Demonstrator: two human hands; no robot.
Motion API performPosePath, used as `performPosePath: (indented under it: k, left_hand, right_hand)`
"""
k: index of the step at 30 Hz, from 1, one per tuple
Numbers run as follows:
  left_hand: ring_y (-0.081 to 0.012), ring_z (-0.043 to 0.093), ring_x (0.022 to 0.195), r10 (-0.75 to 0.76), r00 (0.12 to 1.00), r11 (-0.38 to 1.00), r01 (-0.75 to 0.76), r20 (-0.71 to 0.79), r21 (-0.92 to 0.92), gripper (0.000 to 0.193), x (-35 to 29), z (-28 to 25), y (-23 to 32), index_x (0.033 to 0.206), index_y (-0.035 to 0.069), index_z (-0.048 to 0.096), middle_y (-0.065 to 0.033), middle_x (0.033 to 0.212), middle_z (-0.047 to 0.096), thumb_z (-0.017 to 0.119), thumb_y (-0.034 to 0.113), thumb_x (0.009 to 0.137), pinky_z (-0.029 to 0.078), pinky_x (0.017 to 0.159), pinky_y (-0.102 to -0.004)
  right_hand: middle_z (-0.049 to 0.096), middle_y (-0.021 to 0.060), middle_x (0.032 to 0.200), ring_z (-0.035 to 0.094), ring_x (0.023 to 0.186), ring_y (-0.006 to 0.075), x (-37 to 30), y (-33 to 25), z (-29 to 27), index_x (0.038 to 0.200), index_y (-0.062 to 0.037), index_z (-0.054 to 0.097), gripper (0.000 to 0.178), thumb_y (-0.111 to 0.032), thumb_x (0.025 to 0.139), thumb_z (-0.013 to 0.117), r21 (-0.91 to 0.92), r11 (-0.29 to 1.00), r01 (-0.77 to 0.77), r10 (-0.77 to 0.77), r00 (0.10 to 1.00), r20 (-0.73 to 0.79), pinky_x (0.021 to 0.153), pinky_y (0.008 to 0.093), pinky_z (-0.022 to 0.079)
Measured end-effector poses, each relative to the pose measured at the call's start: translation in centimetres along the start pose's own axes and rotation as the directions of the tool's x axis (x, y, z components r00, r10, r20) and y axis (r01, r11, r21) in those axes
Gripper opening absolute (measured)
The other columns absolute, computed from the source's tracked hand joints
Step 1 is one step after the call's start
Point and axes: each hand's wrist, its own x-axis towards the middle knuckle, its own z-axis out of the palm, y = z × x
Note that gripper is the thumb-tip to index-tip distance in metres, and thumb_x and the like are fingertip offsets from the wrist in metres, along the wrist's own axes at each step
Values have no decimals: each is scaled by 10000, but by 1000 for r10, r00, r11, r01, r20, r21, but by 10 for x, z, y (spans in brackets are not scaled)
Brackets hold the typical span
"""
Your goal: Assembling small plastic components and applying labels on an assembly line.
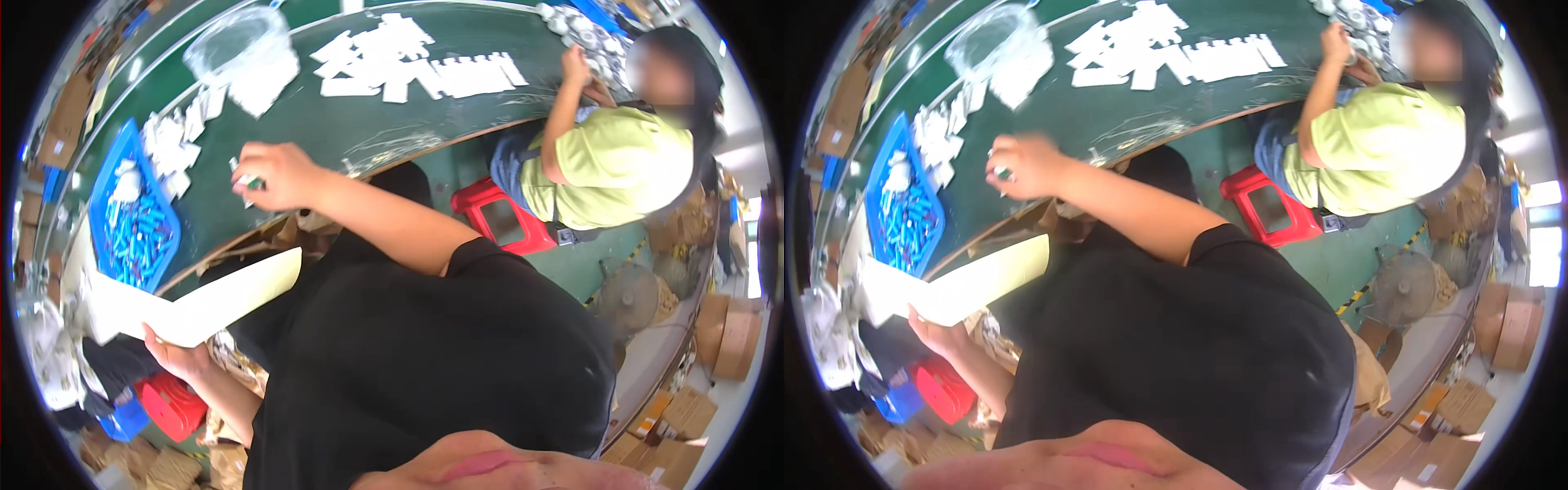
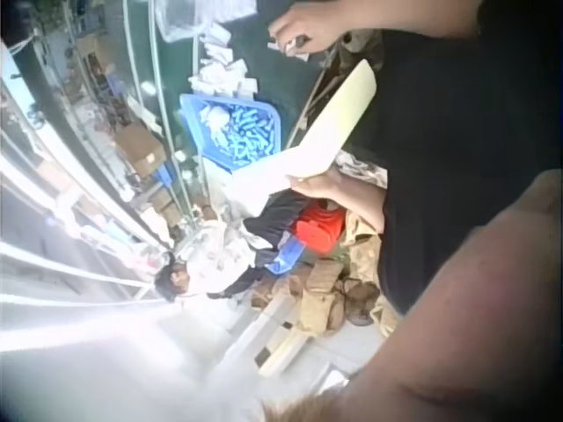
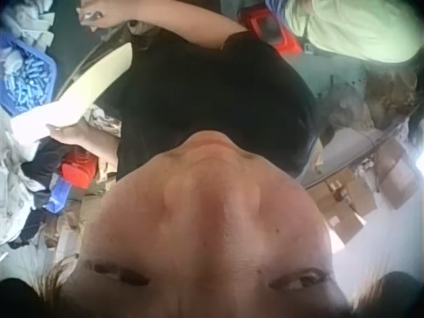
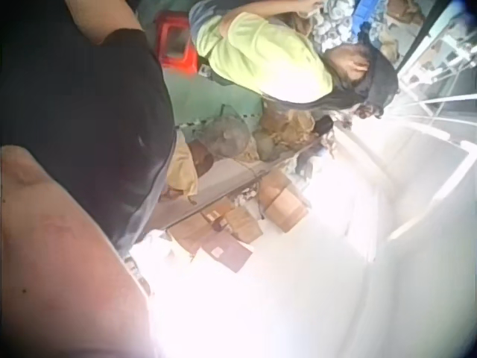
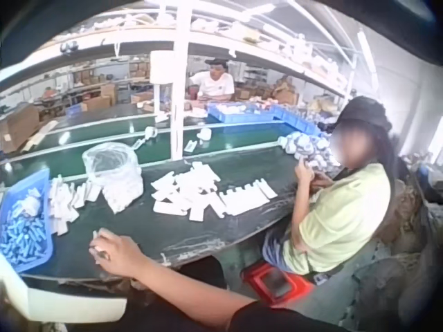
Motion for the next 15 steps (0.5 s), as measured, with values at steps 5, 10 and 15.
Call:
performPosePath:
  k: [5,10,15]
  left_hand:
    - [-294,633,1249,53,985,980,-83,164,183,498,5,20,-33,1479,46,476,-119,1382,631,517,360,1094,505,1074,-483]
    - [-293,617,1255,173,981,914,-194,90,357,476,13,29,-63,1450,20,442,-139,1400,599,528,330,1099,491,1093,-493]
    - [-148,564,708,435,866,817,-264,-247,512,247,49,26,-43,1181,38,559,-70,955,640,631,233,1047,403,564,-266]
  right_hand:
    - [781,88,1013,745,882,295,-3,-33,-32,1234,-52,737,454,-357,901,781,442,881,-169,-34,909,415,791,373,582]
    - [719,116,773,675,684,355,-18,-62,-64,1031,-149,760,235,-300,854,795,107,992,-64,-3,843,538,619,442,506]
    - [748,89,841,686,691,333,-11,-28,-103,1270,-207,718,357,-260,916,712,59,964,-259,242,948,207,640,452,518]
